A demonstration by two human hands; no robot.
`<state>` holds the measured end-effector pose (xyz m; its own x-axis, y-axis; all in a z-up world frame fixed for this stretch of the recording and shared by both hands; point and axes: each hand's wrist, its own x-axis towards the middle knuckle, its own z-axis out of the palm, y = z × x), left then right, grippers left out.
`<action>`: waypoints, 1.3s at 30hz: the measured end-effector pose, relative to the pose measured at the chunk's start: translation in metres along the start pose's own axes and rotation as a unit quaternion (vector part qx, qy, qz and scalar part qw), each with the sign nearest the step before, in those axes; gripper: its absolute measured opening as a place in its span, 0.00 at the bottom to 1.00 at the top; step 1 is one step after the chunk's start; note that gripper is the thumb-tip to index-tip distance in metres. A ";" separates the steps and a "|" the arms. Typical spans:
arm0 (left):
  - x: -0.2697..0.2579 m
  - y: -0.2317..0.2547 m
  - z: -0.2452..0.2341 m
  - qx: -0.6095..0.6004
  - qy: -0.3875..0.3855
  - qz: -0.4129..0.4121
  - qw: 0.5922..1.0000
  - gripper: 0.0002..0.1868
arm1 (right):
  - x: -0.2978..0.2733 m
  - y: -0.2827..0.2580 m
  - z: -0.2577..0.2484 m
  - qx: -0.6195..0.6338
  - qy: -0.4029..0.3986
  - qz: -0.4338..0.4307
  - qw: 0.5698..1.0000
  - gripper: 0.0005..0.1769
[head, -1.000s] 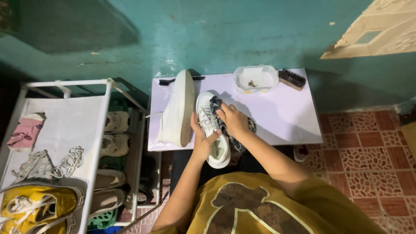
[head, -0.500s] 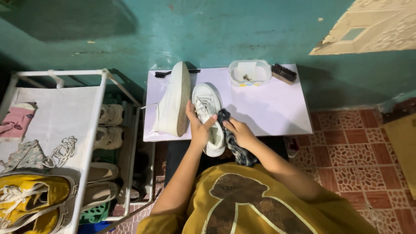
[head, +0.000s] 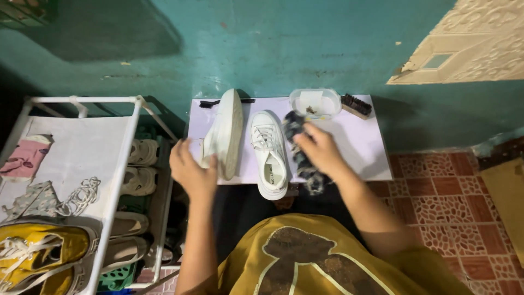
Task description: Cleaning the midsoles and soles of white sneakers using a cloth
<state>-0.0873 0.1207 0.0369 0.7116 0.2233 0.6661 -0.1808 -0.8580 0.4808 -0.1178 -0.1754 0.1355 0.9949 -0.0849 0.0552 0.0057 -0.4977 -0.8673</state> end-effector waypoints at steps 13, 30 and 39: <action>0.011 0.037 -0.007 -0.207 -0.277 -0.254 0.903 0.52 | 0.007 0.097 0.075 0.043 -0.061 0.004 0.997 0.31; -0.036 0.076 0.005 -0.060 -0.278 0.079 0.955 0.34 | 0.007 0.104 0.077 0.176 -0.024 0.095 0.980 0.32; -0.029 0.114 0.009 0.007 -0.332 0.205 0.921 0.21 | 0.111 0.086 0.048 -0.165 0.034 -0.063 0.984 0.19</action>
<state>-0.1223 0.0121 0.0668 0.8452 -0.4479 0.2915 -0.5201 -0.8148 0.2560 -0.0021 -0.1859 0.0434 0.9792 -0.0567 0.1950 0.0843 -0.7603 -0.6441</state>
